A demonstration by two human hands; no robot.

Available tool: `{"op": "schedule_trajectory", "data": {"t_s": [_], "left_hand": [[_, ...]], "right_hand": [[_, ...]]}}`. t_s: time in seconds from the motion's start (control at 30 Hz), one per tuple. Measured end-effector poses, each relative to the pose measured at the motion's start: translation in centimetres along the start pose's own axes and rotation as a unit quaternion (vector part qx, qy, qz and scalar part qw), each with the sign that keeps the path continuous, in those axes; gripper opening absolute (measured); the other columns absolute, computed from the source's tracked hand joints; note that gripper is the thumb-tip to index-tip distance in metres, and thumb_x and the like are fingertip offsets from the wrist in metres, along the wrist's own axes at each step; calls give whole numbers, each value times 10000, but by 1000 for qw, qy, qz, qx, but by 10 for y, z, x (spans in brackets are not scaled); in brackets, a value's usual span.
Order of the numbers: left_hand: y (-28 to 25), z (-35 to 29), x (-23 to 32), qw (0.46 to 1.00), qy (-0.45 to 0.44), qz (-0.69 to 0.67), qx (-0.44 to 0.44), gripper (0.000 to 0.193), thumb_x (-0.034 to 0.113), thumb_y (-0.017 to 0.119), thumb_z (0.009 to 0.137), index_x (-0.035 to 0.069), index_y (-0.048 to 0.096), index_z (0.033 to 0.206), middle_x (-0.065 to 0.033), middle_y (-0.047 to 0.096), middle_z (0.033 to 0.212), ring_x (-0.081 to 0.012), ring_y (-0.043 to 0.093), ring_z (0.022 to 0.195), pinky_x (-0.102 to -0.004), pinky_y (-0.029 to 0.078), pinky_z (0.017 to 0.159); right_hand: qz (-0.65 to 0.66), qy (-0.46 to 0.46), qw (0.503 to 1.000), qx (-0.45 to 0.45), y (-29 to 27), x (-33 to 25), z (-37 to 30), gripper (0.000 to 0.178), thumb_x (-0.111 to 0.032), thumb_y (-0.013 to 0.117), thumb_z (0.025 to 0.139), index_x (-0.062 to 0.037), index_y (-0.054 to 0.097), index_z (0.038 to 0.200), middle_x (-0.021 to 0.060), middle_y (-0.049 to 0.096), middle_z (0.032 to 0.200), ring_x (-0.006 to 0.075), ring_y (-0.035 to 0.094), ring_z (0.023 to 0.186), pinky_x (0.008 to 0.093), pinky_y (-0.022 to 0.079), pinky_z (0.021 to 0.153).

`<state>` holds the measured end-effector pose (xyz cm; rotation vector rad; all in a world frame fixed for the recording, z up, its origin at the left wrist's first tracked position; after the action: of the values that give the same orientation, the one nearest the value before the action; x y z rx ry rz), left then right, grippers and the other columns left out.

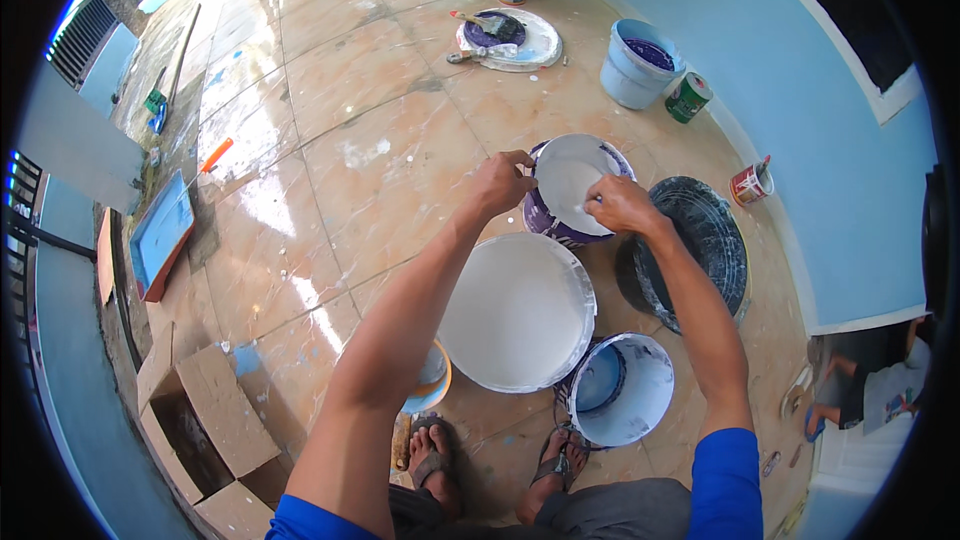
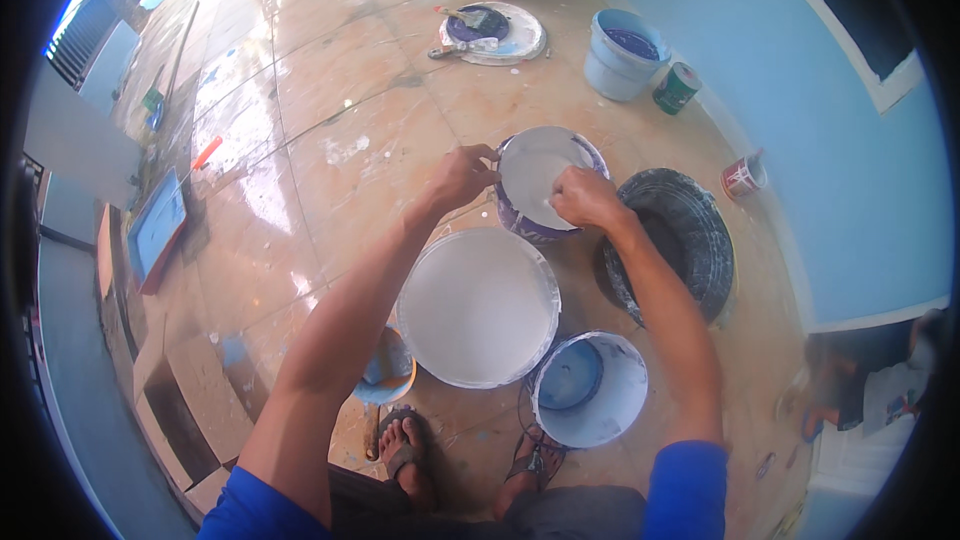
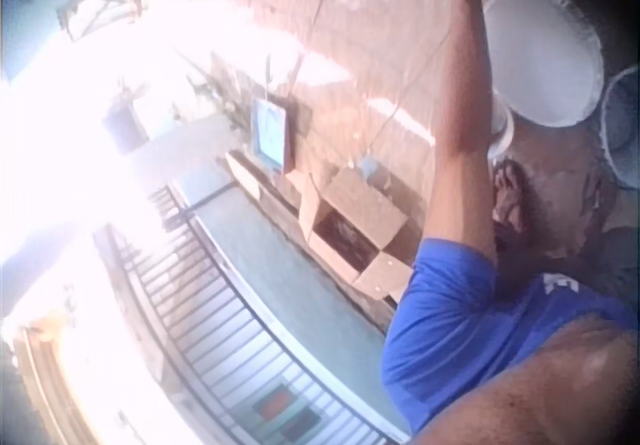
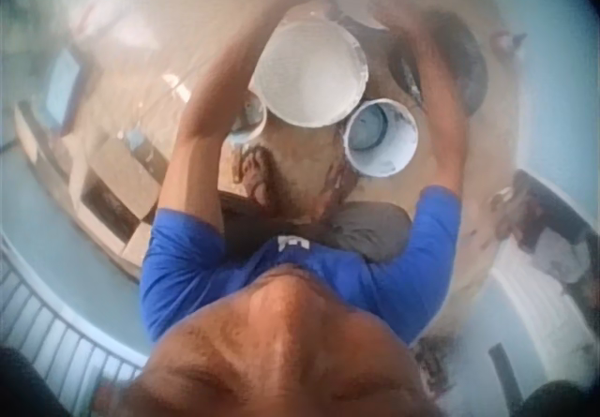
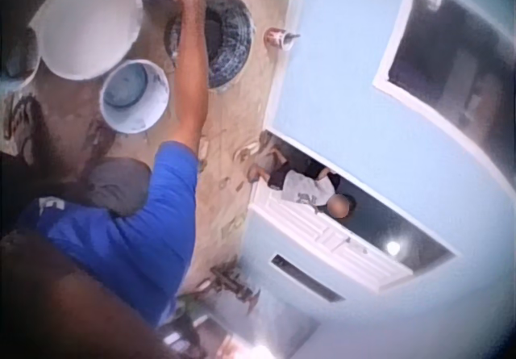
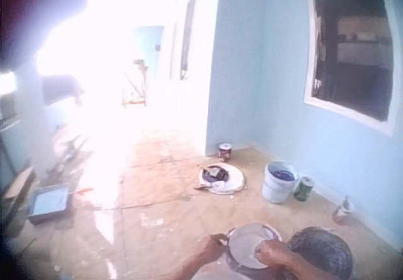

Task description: The person mixes white paint in a bucket using a plastic spoon, then transfers some into a larger bucket. They stir a dark liquid in a separate bucket with a stick and continue mixing the white paint. The person remains seated on the floor throughout the process.

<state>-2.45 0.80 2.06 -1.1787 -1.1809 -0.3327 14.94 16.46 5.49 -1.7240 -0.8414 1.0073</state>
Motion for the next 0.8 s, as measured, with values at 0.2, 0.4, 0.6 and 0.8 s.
{"op": "schedule_trajectory", "data": {"t_s": [0.2, 0.4, 0.6, 0.8], "left_hand": [[-2, -2, 2, 1000, 1, 4, -2, 358, 183, 746, 824, 71, 695, 1160, -165, 746, 970, -310, 710, 921, -398, 532, 836], [0, -3, -1, 999, 20, 19, 34, 364, 210, 763, 772, 102, 720, 1117, -149, 743, 896, -298, 718, 860, -415, 542, 775], [-1, -1, 2, 1000, -2, 20, 0, 359, 202, 744, 830, 87, 694, 1166, -164, 745, 990, -310, 709, 930, -402, 527, 841], [0, -4, 0, 999, 12, 6, 34, 364, 220, 751, 765, 97, 722, 1107, -148, 744, 890, -309, 718, 863, -418, 544, 778]], "right_hand": [[-77, 92, 990, 68, -15, 0, -4, 212, -154, 584, 792, -20, 743, 837, 254, 702, 895, 436, 684, 874, 496, 536, 797], [-49, 21, 997, -60, -22, 9, -17, 209, -152, 592, 782, -39, 755, 846, 236, 709, 896, 416, 690, 873, 489, 539, 798], [-23, 59, 997, 49, -1, -14, 6, 194, -135, 592, 778, -30, 747, 830, 255, 706, 890, 430, 690, 879, 501, 544, 790], [-134, 92, 987, -9, -26, -2, -5, 180, -129, 612, 761, -28, 746, 826, 250, 710, 887, 413, 701, 887, 490, 548, 785]]}}
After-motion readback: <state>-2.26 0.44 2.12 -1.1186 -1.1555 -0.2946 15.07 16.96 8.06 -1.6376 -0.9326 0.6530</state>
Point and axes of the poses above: each hand's wrist, its own z-axis towards the middle knuckle, its own y-axis out of the palm, x = y × z, the point moved 2 cm from there along z, towards the middle knuckle
